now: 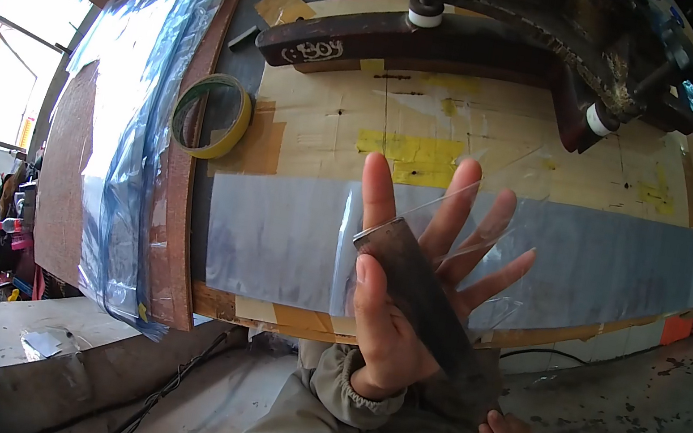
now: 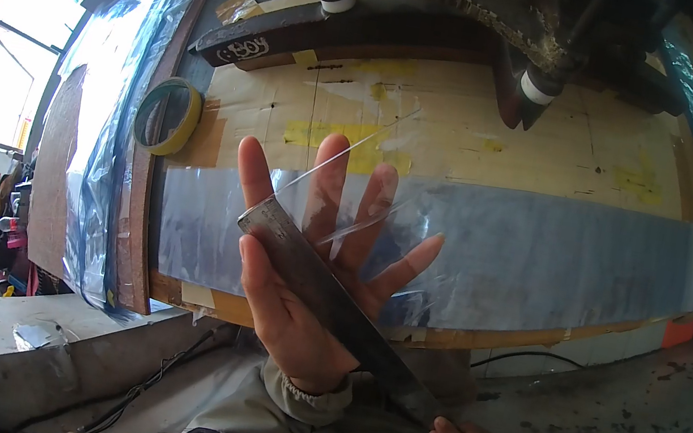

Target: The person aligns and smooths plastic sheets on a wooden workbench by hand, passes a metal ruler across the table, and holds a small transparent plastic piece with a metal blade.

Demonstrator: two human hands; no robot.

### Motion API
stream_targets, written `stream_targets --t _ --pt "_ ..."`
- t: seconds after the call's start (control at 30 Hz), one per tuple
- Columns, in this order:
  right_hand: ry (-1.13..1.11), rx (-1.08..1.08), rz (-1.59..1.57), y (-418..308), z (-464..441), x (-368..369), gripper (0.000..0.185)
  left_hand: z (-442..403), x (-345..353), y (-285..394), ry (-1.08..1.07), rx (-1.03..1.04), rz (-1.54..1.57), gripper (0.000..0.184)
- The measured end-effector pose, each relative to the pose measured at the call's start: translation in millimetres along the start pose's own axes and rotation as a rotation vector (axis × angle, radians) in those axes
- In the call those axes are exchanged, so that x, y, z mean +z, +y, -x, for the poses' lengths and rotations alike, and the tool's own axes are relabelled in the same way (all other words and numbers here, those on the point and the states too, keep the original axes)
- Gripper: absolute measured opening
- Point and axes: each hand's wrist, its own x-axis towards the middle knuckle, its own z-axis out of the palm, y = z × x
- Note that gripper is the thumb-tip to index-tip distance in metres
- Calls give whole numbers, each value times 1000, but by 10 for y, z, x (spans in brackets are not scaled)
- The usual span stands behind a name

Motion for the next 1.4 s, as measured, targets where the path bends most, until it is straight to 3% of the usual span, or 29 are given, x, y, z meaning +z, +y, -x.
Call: stream_targets --t 0.13,0.5,0.6,0.77,1.0,1.1,1.4 --pt "-77 -31 -36 32 14 -49 27 -3 4 7 4 -4 -13 66" --pt "1 23 -35 28 23 17 20 5 29 72 3 -9 -59 67" --pt "-35 -16 -70 20 -22 -13 24 -7 32 109 7 -18 52 71" --pt "16 -46 -50 39 -14 -11 25 -50 -106 246 -161 -19 116 83" --pt "91 -68 19 77 8 -8 25 9 43 308 22 -98 38 71" --pt "117 -55 -4 10 -75 7 25 17 67 298 -8 -61 2 66" --pt "140 -59 -29 8 -57 89 24 12 18 286 -50 -93 -13 72"
